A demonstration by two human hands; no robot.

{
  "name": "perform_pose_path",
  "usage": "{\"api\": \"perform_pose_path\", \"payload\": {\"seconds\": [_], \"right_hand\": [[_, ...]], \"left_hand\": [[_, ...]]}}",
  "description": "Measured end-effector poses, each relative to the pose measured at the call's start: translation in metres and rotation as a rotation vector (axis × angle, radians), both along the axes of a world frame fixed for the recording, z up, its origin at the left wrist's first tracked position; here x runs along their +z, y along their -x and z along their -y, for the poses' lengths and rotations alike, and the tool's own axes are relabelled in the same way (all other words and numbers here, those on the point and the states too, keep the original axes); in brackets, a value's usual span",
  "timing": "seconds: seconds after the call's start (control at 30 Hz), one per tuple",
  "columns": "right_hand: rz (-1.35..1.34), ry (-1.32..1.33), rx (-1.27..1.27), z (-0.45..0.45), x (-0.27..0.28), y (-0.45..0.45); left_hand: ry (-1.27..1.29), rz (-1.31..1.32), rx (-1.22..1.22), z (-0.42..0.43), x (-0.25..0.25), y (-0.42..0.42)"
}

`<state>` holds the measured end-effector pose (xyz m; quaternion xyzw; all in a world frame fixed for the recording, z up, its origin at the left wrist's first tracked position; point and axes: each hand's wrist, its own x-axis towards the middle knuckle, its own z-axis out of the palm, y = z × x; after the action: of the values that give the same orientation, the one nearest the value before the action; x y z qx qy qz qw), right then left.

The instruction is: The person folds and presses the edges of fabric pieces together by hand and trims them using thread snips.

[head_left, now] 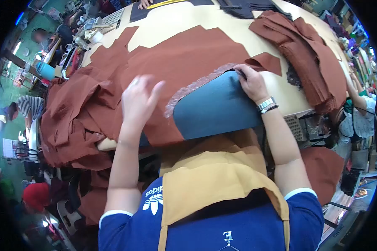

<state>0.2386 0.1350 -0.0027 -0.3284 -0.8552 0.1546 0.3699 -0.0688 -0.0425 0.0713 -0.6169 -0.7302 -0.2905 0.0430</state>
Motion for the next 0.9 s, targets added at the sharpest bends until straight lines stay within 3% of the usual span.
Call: {"api": "perform_pose_path", "payload": {"seconds": [0.07, 0.17, 0.3, 0.37, 0.4, 0.43, 0.5, 0.57, 0.6, 0.7, 0.73, 0.83, 0.87, 0.9], "right_hand": [[-0.004, 0.092, 0.023, 0.017, 0.008, 0.010], [0.136, 0.157, 0.218, 0.075, 0.024, 0.046], [0.225, 0.035, 0.373, 0.136, 0.027, 0.083], [0.214, 0.031, 0.380, 0.148, 0.026, 0.094], [0.213, 0.074, 0.368, 0.149, 0.023, 0.097], [0.204, 0.116, 0.352, 0.149, 0.021, 0.098], [0.131, 0.248, 0.334, 0.144, 0.022, 0.098], [-0.008, 0.397, 0.360, 0.138, 0.026, 0.099], [-0.082, 0.641, 0.386, 0.137, 0.034, 0.098], [-0.376, 0.825, 0.395, 0.134, 0.036, 0.095], [-0.460, 0.958, 0.400, 0.136, 0.041, 0.092], [-0.513, 0.949, 0.429, 0.138, 0.044, 0.088], [-0.473, 0.995, 0.446, 0.139, 0.046, 0.086], [-0.339, 0.889, 0.465, 0.137, 0.051, 0.084]], "left_hand": [[0.260, -0.055, 0.219, 0.058, -0.009, 0.019], [0.242, -0.038, 0.283, 0.103, -0.032, 0.007], [0.082, -0.138, 0.222, 0.095, -0.046, -0.014], [0.135, 0.023, 0.097, 0.083, -0.055, -0.011], [0.072, 0.211, 0.034, 0.076, -0.063, -0.011], [0.169, 0.499, 0.065, 0.072, -0.050, -0.019], [0.066, 1.177, -0.116, 0.064, -0.064, -0.015], [0.169, 1.777, -0.080, 0.057, -0.050, -0.023], [0.229, 2.081, -0.049, 0.055, -0.045, -0.025], [0.458, 2.386, -0.483, 0.050, -0.053, -0.023], [0.369, 2.389, -0.380, 0.048, -0.059, -0.026], [0.512, 2.558, -0.581, 0.048, -0.053, -0.034], [0.465, 2.543, -0.562, 0.046, -0.059, -0.033], [0.410, 2.355, -0.455, 0.042, -0.058, -0.032]]}}
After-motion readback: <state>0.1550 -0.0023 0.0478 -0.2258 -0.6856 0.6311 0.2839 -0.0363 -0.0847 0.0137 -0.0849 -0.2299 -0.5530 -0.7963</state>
